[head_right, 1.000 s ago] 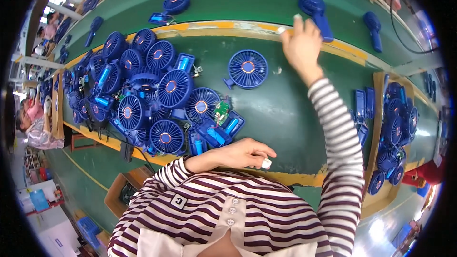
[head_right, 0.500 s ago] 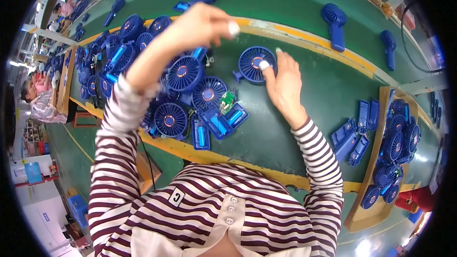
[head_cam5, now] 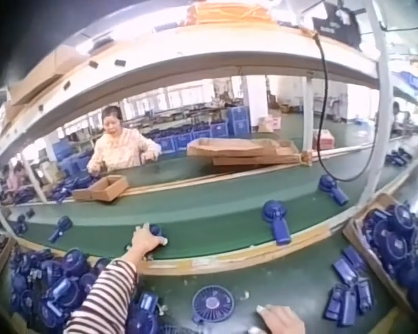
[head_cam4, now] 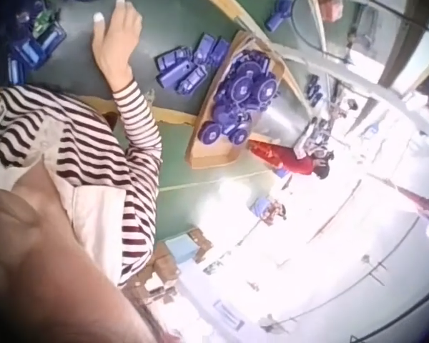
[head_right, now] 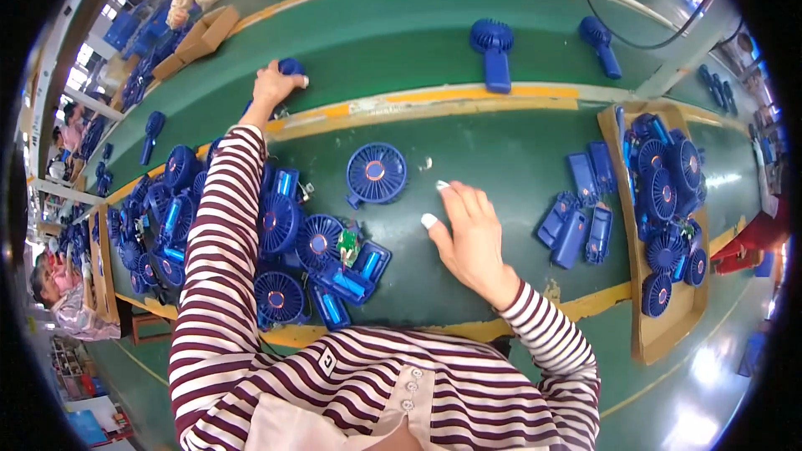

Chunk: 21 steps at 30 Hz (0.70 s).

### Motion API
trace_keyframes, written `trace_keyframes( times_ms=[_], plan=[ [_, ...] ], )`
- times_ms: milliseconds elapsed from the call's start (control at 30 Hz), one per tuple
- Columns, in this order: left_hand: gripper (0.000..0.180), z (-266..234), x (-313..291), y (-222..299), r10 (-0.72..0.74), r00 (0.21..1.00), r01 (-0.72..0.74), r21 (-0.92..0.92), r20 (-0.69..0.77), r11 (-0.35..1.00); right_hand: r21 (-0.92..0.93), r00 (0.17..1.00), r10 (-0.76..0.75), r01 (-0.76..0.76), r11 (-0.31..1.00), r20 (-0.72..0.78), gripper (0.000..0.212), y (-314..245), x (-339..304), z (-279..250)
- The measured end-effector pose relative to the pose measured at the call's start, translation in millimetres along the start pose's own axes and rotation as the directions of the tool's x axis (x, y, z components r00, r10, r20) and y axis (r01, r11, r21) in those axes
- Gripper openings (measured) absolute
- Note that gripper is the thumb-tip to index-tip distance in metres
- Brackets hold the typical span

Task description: The person assembles handheld fans by positioning internal wiring and circuit boards into the handle casings, snapping the outer covers into place by hand, and placing the assembled fans onto the conveyor belt.

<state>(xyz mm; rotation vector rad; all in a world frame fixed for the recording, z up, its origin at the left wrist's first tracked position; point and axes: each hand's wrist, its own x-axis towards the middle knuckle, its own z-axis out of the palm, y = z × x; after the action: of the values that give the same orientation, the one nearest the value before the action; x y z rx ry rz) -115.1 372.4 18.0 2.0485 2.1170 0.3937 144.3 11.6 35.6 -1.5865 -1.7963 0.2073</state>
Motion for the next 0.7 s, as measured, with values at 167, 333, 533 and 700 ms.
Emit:
trace_keyframes(
  times_ms=[167,333,533,700],
  plan=[
    [0.091,-30.8,-4.4,-14.9,0.039,0.992,-0.075,-0.316,-0.119,0.946,-0.119,0.956,-0.265,0.28,0.953,0.128,0.034,6.2,23.7,59.2],
    [0.08,-79.5,-51.2,2.8,0.089,0.987,-0.156,-0.692,-0.131,0.705,-0.061,0.901,-0.402,0.416,0.907,0.161,0.032,-7.9,65.6,106.6],
    [0.072,-122.9,-140.9,66.7,0.398,0.891,-0.426,-0.712,-0.221,0.558,0.547,0.98,0.133,-0.195,0.814,0.151,0.032,-26.6,69.5,64.8],
    [0.079,-83.3,-239.0,127.1,0.7,0.64,-0.762,-0.378,-0.317,0.525,0.968,0.936,0.286,-0.236,0.086,0.203,0.056,-26.8,33.4,2.0]
  ],
)
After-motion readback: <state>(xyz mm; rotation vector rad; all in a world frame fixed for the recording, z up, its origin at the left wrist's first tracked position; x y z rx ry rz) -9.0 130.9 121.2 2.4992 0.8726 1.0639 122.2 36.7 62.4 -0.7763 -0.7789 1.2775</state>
